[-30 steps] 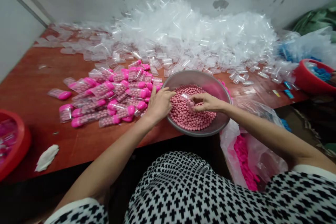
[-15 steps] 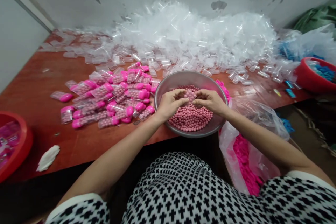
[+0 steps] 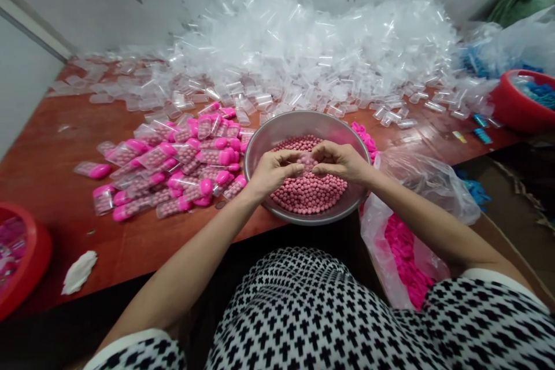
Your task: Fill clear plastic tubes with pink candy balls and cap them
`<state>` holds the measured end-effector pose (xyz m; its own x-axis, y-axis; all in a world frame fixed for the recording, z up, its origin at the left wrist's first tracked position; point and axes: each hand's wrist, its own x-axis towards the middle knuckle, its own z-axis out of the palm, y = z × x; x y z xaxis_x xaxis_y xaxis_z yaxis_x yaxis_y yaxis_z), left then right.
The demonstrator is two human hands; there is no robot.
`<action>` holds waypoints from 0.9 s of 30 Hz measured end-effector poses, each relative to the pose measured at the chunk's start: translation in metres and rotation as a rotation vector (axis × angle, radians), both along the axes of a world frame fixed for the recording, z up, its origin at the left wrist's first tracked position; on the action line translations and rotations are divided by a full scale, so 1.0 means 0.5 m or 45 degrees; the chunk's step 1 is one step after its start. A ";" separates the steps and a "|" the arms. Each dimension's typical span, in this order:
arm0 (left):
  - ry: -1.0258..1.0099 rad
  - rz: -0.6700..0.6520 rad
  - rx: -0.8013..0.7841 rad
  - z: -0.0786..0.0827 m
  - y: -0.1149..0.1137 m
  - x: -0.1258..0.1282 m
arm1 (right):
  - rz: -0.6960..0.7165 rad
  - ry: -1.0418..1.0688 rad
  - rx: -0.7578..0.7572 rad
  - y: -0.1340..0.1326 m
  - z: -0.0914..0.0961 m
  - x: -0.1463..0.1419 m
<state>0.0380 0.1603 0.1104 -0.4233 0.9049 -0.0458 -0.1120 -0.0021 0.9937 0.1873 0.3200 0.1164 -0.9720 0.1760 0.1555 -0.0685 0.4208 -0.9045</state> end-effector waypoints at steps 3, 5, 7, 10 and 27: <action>0.088 0.020 0.006 -0.001 0.004 0.000 | 0.046 -0.037 -0.095 -0.001 -0.005 0.001; 0.124 0.016 0.015 0.002 0.006 0.001 | 0.044 -0.033 -0.070 -0.004 -0.006 0.000; 0.142 0.023 -0.010 0.005 0.006 0.001 | 0.027 -0.039 -0.059 -0.006 -0.006 -0.002; 0.222 0.053 -0.079 0.005 0.003 -0.001 | 0.024 -0.035 0.013 -0.010 -0.006 -0.003; 0.539 0.083 -0.179 -0.003 -0.002 -0.009 | 0.018 -0.029 0.757 -0.012 -0.010 -0.007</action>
<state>0.0336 0.1595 0.1091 -0.4870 0.8731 0.0232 0.3005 0.1426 0.9431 0.1838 0.3141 0.1112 -0.9779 0.0519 0.2024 -0.0612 0.8550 -0.5150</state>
